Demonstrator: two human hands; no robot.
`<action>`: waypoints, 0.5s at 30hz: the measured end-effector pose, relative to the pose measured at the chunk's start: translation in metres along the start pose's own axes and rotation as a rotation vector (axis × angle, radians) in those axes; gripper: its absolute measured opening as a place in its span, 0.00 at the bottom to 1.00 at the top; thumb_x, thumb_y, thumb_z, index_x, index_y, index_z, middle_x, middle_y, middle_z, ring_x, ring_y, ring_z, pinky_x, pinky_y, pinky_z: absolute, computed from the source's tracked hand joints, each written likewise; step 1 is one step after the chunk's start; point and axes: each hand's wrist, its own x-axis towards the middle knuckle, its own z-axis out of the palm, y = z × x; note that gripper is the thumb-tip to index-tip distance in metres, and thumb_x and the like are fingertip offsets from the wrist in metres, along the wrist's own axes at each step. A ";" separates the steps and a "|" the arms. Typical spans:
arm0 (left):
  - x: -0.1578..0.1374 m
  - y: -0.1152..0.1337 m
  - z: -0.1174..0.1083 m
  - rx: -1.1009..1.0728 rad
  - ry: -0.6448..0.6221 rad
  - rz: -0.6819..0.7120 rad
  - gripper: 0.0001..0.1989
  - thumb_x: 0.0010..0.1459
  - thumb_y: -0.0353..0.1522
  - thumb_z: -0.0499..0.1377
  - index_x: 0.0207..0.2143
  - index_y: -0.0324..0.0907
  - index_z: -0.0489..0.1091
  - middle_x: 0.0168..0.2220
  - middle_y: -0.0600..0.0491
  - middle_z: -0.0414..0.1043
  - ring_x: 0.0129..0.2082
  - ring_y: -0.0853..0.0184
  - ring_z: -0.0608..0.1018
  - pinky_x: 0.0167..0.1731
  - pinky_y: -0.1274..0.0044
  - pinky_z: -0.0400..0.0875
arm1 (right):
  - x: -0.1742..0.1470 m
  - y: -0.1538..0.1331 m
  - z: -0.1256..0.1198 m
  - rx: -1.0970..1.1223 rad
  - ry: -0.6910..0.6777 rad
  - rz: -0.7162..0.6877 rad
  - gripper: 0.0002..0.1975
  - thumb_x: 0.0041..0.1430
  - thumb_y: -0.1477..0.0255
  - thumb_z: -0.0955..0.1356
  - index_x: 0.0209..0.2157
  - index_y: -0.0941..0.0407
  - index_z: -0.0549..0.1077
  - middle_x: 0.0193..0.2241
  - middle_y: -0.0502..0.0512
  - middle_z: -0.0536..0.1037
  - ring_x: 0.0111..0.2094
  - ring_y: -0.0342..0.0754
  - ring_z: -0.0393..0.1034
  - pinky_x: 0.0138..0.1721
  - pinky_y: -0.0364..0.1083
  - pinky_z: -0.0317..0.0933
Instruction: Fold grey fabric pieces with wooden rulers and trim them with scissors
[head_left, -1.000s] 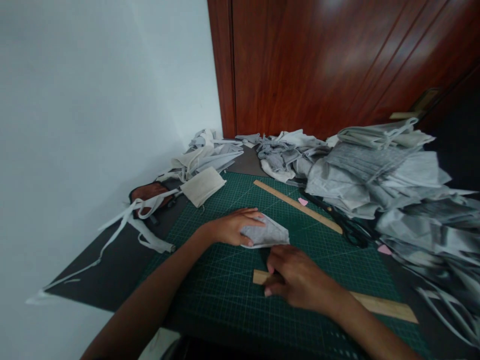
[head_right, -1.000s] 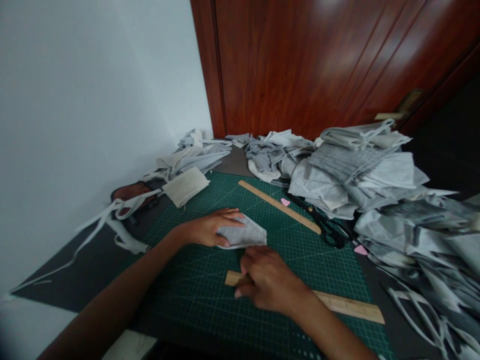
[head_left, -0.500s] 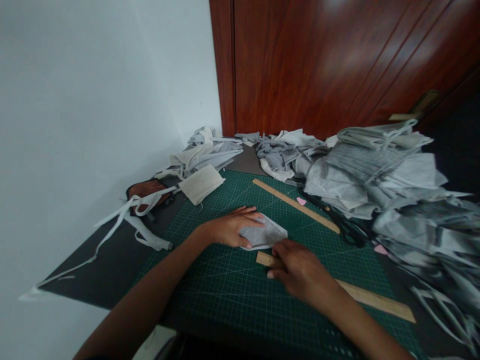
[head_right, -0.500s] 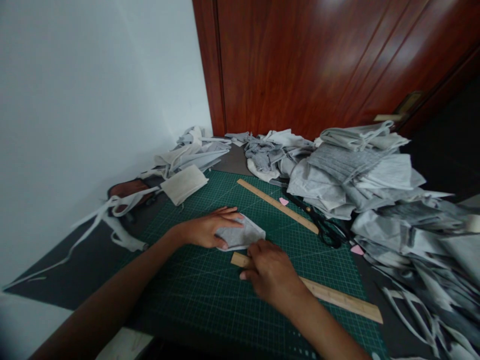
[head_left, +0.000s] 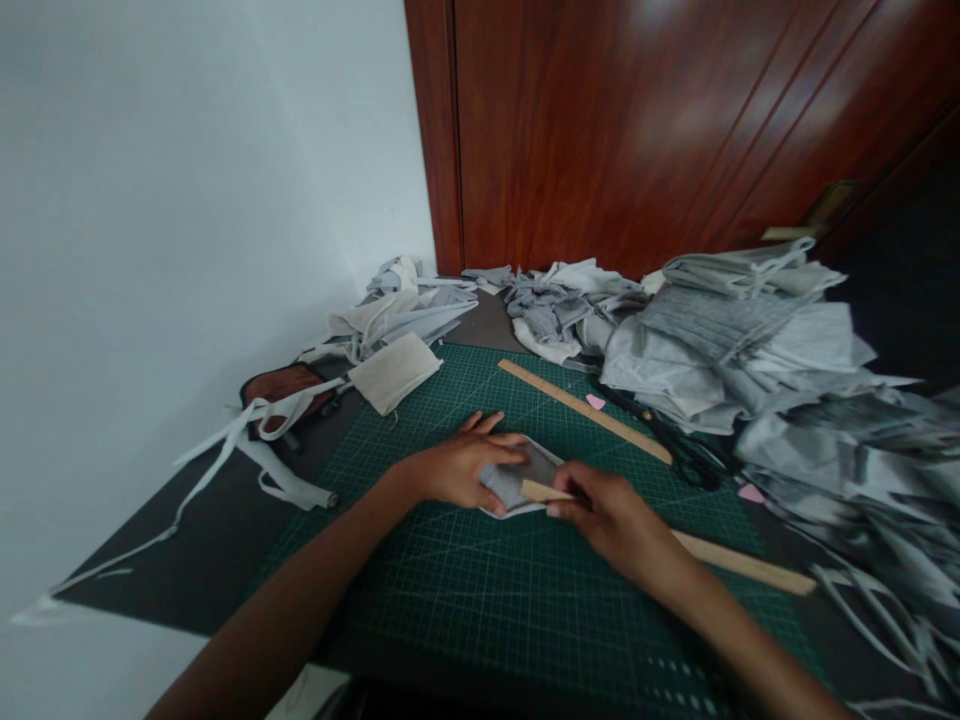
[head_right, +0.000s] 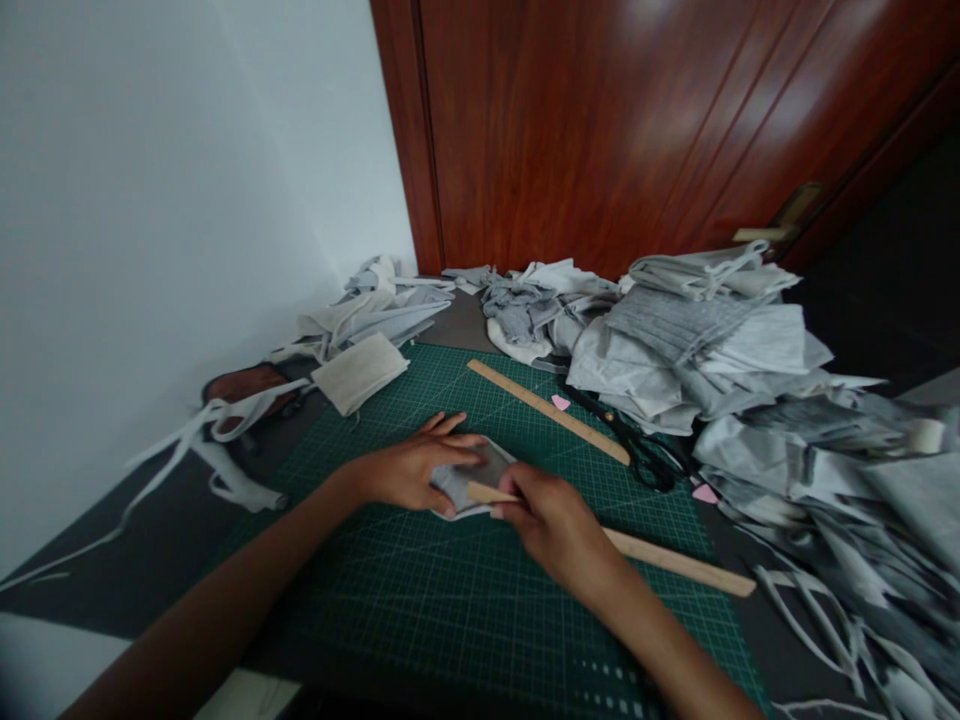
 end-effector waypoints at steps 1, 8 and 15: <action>0.001 0.003 0.002 -0.012 -0.003 0.005 0.43 0.50 0.42 0.74 0.66 0.56 0.64 0.72 0.54 0.56 0.75 0.43 0.44 0.69 0.46 0.37 | 0.001 0.001 -0.003 -0.045 0.059 -0.044 0.05 0.67 0.72 0.67 0.34 0.52 0.70 0.31 0.52 0.79 0.34 0.51 0.73 0.36 0.47 0.59; 0.007 0.004 0.013 -0.093 0.020 0.042 0.53 0.50 0.45 0.73 0.73 0.49 0.50 0.72 0.46 0.55 0.75 0.46 0.44 0.70 0.50 0.34 | 0.010 0.017 0.026 -0.186 0.126 -0.252 0.10 0.68 0.80 0.65 0.43 0.55 0.78 0.42 0.58 0.84 0.43 0.55 0.77 0.46 0.51 0.61; 0.006 0.005 0.013 -0.097 -0.010 0.023 0.56 0.49 0.46 0.73 0.73 0.49 0.48 0.73 0.46 0.53 0.75 0.46 0.43 0.71 0.52 0.32 | 0.008 0.013 0.002 -0.451 0.018 -0.239 0.08 0.68 0.75 0.67 0.38 0.55 0.79 0.35 0.58 0.80 0.39 0.55 0.72 0.42 0.52 0.59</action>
